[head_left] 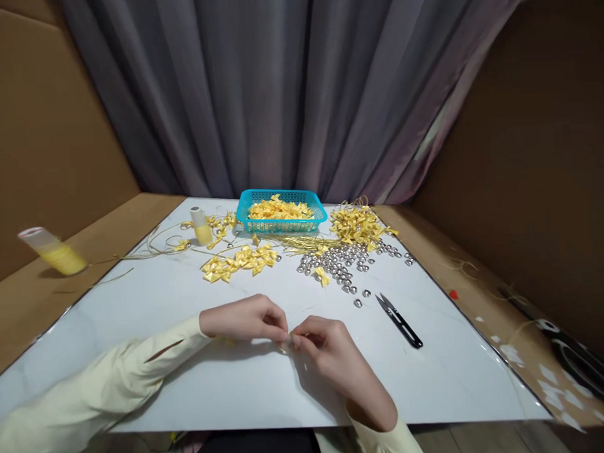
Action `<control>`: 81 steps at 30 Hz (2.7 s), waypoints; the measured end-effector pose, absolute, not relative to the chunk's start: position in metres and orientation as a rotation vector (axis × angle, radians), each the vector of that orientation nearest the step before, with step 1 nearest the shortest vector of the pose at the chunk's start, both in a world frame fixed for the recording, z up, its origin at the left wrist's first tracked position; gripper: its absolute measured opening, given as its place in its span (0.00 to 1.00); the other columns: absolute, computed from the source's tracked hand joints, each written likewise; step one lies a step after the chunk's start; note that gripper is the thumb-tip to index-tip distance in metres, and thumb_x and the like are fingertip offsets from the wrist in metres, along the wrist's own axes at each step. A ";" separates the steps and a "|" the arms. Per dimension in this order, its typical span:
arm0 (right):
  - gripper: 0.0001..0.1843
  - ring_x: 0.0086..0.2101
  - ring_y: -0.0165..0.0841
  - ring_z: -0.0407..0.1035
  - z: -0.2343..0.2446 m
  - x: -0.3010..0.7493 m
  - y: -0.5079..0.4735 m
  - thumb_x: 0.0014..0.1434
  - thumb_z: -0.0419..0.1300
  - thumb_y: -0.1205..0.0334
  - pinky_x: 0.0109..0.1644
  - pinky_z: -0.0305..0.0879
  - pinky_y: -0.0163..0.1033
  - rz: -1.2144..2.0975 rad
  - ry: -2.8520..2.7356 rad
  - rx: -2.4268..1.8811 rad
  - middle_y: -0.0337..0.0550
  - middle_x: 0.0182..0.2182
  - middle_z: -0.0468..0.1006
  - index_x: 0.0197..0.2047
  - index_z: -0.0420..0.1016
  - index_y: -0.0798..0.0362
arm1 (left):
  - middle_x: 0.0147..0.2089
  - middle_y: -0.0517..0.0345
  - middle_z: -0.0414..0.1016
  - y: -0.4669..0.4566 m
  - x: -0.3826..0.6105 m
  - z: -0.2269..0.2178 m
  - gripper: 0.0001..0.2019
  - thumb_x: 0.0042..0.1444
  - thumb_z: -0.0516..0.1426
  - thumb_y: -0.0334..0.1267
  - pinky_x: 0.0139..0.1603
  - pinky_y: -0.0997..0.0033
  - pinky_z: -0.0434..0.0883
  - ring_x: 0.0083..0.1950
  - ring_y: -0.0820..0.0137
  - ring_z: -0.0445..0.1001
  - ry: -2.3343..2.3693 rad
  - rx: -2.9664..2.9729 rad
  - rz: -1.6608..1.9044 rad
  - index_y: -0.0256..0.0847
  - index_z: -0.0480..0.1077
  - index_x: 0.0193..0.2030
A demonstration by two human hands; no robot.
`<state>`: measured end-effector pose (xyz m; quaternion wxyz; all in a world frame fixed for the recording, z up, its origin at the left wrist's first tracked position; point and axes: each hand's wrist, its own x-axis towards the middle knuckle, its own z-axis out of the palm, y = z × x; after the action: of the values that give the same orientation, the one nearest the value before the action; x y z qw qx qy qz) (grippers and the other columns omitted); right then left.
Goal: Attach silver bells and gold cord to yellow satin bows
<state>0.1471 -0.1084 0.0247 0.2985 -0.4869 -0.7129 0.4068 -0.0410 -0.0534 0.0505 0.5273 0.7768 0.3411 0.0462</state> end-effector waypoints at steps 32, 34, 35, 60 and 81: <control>0.09 0.34 0.35 0.72 0.073 0.236 -0.055 0.54 0.60 0.61 0.41 0.65 0.38 1.018 -1.745 -1.341 0.43 0.30 0.80 0.25 0.79 0.53 | 0.23 0.61 0.69 0.040 0.044 0.060 0.07 0.58 0.54 0.36 0.23 0.77 0.64 0.22 0.76 0.67 1.065 2.222 0.498 0.34 0.67 0.31; 0.10 0.34 0.35 0.72 0.082 0.234 -0.045 0.54 0.60 0.60 0.39 0.65 0.38 1.023 -1.794 -1.300 0.41 0.30 0.80 0.24 0.79 0.52 | 0.25 0.61 0.69 0.028 0.041 0.068 0.07 0.58 0.53 0.36 0.26 0.76 0.64 0.25 0.75 0.67 1.035 2.273 0.642 0.36 0.67 0.31; 0.11 0.33 0.34 0.72 0.086 0.233 -0.041 0.54 0.60 0.61 0.37 0.64 0.37 1.033 -1.823 -1.284 0.40 0.31 0.80 0.23 0.79 0.52 | 0.26 0.60 0.70 0.022 0.039 0.071 0.07 0.59 0.53 0.35 0.29 0.74 0.65 0.27 0.74 0.67 1.018 2.302 0.694 0.36 0.67 0.31; 0.10 0.32 0.31 0.71 0.096 0.226 -0.031 0.56 0.58 0.67 0.36 0.63 0.35 0.954 -1.928 -1.177 0.40 0.30 0.78 0.27 0.79 0.52 | 0.26 0.61 0.66 0.002 0.035 0.071 0.20 0.67 0.41 0.42 0.34 0.72 0.62 0.29 0.73 0.67 0.855 2.395 0.608 0.39 0.63 0.27; 0.10 0.30 0.33 0.72 0.101 0.216 -0.040 0.54 0.57 0.72 0.36 0.64 0.36 0.848 -1.927 -1.377 0.42 0.29 0.80 0.27 0.79 0.55 | 0.25 0.59 0.63 0.001 0.037 0.064 0.16 0.66 0.42 0.36 0.29 0.72 0.61 0.27 0.71 0.62 0.704 2.840 0.759 0.38 0.61 0.28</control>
<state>0.2163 -0.0403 0.1008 0.3078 -0.5208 -0.7288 0.3207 0.0374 0.0005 0.0637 0.0592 0.9379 0.2326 0.2507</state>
